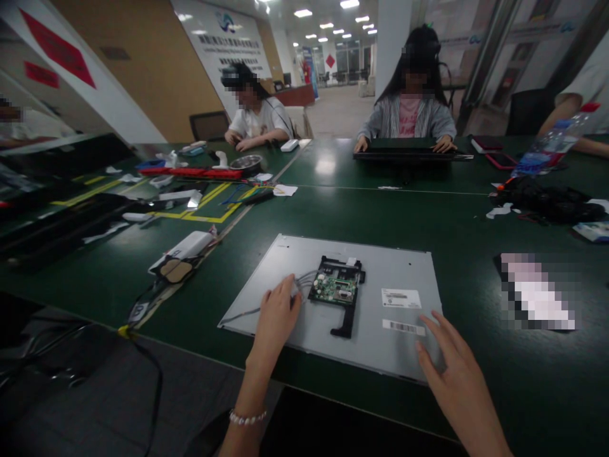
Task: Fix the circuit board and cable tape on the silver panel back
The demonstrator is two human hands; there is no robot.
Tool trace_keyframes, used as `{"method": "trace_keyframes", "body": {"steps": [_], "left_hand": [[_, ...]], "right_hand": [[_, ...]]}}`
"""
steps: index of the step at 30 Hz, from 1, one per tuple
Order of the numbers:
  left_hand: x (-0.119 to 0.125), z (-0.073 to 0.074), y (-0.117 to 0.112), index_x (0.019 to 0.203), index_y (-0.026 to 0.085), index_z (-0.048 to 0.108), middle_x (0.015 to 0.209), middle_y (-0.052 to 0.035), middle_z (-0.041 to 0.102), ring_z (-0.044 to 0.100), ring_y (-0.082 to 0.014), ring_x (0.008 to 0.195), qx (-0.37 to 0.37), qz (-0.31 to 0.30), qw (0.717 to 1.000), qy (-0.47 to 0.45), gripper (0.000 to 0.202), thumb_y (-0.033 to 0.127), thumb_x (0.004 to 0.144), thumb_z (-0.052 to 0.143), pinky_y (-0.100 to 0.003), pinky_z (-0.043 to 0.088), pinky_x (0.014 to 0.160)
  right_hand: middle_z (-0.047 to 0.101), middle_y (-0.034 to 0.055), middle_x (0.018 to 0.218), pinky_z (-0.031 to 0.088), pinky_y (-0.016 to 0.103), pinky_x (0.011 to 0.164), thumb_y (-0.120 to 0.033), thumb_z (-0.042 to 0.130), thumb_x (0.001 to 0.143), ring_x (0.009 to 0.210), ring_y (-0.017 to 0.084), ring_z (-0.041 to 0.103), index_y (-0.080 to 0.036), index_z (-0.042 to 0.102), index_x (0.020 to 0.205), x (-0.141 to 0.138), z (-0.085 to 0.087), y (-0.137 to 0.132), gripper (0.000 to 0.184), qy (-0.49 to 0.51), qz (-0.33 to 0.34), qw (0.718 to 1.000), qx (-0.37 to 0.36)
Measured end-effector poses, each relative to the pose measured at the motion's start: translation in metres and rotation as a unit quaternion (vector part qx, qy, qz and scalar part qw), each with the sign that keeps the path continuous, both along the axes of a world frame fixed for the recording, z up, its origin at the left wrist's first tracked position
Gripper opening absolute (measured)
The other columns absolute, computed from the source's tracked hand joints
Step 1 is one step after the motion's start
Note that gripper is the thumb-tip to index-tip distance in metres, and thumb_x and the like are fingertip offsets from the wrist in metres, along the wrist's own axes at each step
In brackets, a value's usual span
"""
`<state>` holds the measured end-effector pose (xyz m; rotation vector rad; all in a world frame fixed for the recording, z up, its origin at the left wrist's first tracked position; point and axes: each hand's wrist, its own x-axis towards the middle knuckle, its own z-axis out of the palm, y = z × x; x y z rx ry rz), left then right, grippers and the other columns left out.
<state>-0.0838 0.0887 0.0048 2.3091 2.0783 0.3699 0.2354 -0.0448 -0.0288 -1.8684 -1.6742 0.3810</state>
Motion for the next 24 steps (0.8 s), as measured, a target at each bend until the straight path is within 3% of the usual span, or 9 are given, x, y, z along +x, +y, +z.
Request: {"method": "trace_keyframes", "body": {"steps": [4,10,14,18,24], "left_hand": [[-0.018,0.010,0.007,0.137,0.019,0.045,0.141,-0.0149,0.055,0.048,-0.0269,0.133,-0.026,0.011,0.999,0.044,0.040,0.020,0.097,0.039,-0.058,0.028,0.113],[-0.050,0.019,0.024,0.138,0.019,0.045,0.143,-0.0132,0.053,0.047,-0.0264,0.134,-0.051,0.004,0.996,0.077,0.041,0.021,0.097,0.040,-0.060,0.025,0.114],[-0.072,0.018,0.038,0.139,0.020,0.044,0.145,-0.0125,0.052,0.048,-0.0272,0.134,-0.065,0.014,0.994,0.086,0.043,0.023,0.097,0.039,-0.060,0.025,0.113],[-0.095,0.013,0.049,0.141,0.020,0.042,0.147,-0.0133,0.048,0.046,-0.0280,0.135,-0.068,0.023,0.993,0.090,0.044,0.024,0.097,0.036,-0.062,0.027,0.112],[-0.123,0.007,0.060,0.144,0.017,0.038,0.150,-0.0146,0.044,0.041,-0.0267,0.138,-0.063,0.031,0.992,0.101,0.047,0.023,0.098,0.029,-0.056,0.034,0.110]], "right_hand": [[0.044,0.0080,0.149,0.038,0.058,0.110,-0.045,0.049,0.093,0.139,0.034,0.037,-0.025,0.047,0.140,-0.011,-0.003,0.005,0.051,-0.062,0.082,0.995,0.000],[0.032,-0.0008,0.159,0.036,0.058,0.112,-0.055,0.050,0.092,0.146,0.038,0.020,-0.034,0.042,0.147,-0.034,0.007,0.010,0.059,-0.114,0.172,0.977,-0.054],[0.021,-0.0011,0.163,0.027,0.063,0.114,-0.060,0.043,0.093,0.147,0.041,0.014,-0.039,0.034,0.151,-0.054,0.019,0.016,0.062,-0.144,0.212,0.963,-0.077],[0.022,0.0012,0.163,0.013,0.070,0.114,-0.062,0.040,0.094,0.146,0.044,0.015,-0.043,0.034,0.150,-0.071,0.030,0.028,0.060,-0.176,0.253,0.948,-0.083],[0.027,-0.0006,0.161,0.007,0.072,0.112,-0.059,0.032,0.098,0.147,0.040,0.015,-0.044,0.035,0.149,-0.083,0.046,0.054,0.053,-0.156,0.322,0.925,-0.124]]}}
